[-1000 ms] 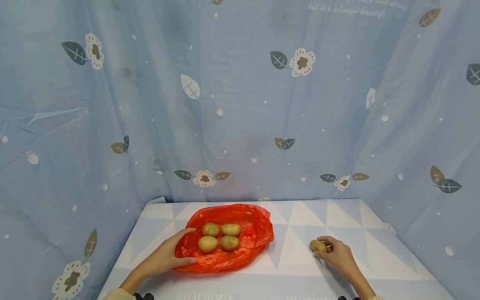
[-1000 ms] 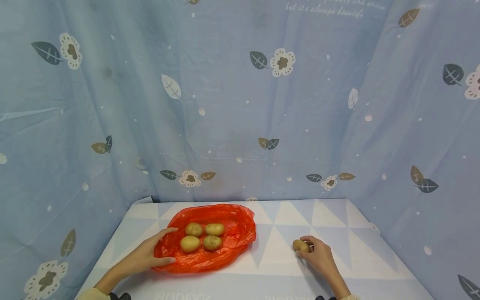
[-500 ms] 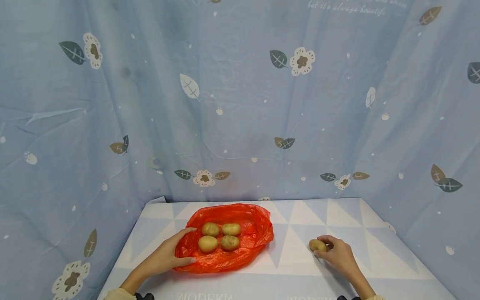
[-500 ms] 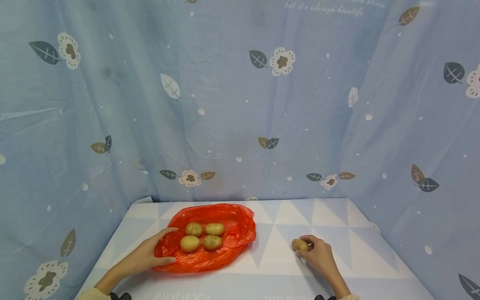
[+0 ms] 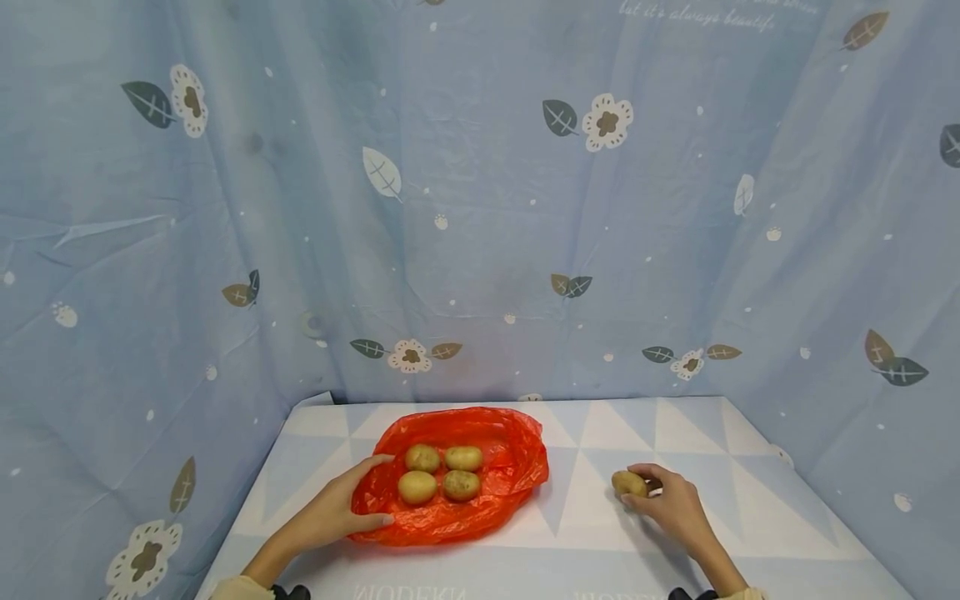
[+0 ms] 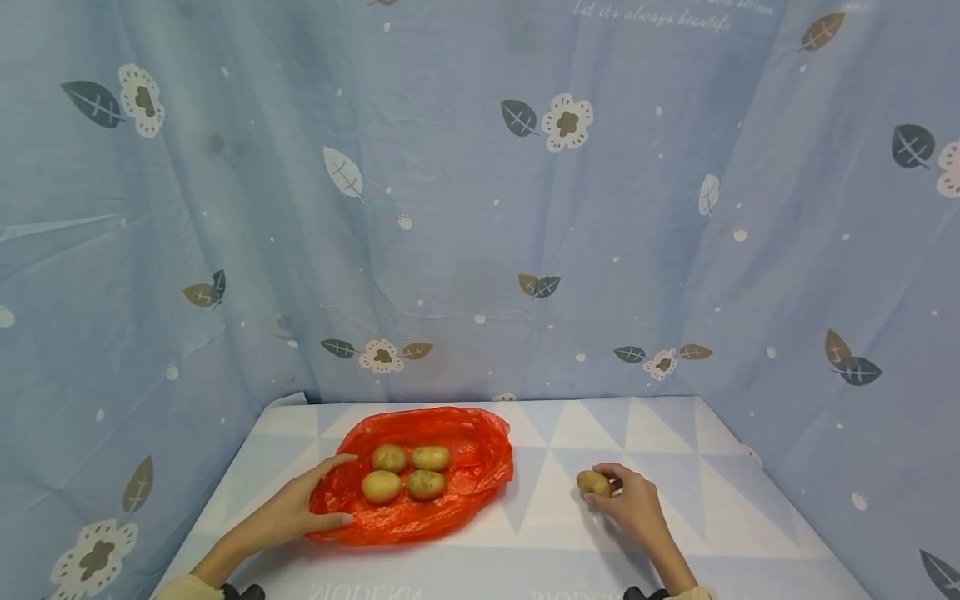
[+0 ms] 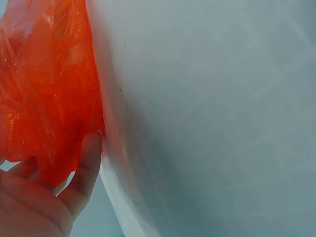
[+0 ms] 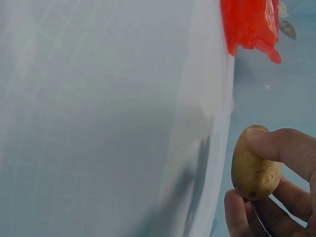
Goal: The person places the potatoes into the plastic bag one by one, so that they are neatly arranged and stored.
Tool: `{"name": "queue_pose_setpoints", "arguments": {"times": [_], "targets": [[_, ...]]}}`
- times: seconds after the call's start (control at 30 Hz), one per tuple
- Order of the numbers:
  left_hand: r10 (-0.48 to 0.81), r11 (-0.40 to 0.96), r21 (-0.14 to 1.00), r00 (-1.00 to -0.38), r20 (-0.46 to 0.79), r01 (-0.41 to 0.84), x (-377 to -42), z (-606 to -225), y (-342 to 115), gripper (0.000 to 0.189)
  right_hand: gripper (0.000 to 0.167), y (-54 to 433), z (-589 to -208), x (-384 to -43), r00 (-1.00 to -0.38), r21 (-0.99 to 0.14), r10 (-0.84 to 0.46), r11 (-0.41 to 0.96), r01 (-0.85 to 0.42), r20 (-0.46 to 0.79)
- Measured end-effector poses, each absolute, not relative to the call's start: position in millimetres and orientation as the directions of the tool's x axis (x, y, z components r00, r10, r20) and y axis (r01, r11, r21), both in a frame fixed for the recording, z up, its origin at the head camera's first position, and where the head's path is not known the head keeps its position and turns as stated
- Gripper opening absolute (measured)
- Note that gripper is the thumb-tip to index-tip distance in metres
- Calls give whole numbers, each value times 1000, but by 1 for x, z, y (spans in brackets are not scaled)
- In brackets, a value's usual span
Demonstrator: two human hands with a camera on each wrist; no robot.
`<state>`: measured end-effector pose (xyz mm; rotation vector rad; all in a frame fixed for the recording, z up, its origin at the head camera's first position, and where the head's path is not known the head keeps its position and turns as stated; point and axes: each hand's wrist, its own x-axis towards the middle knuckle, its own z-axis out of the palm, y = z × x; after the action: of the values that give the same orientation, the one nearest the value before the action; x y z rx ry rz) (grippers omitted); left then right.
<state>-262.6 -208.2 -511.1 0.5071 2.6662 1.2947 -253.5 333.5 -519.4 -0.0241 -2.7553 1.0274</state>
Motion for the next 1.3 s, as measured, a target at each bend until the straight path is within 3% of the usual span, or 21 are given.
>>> {"name": "queue_pose_setpoints", "arguments": {"times": [1.3], "targets": [[356,569,789,-934,20,233,-263,-511,-209,90,44,286,-517,-269,-974,-729,38,670,-142,225]]}}
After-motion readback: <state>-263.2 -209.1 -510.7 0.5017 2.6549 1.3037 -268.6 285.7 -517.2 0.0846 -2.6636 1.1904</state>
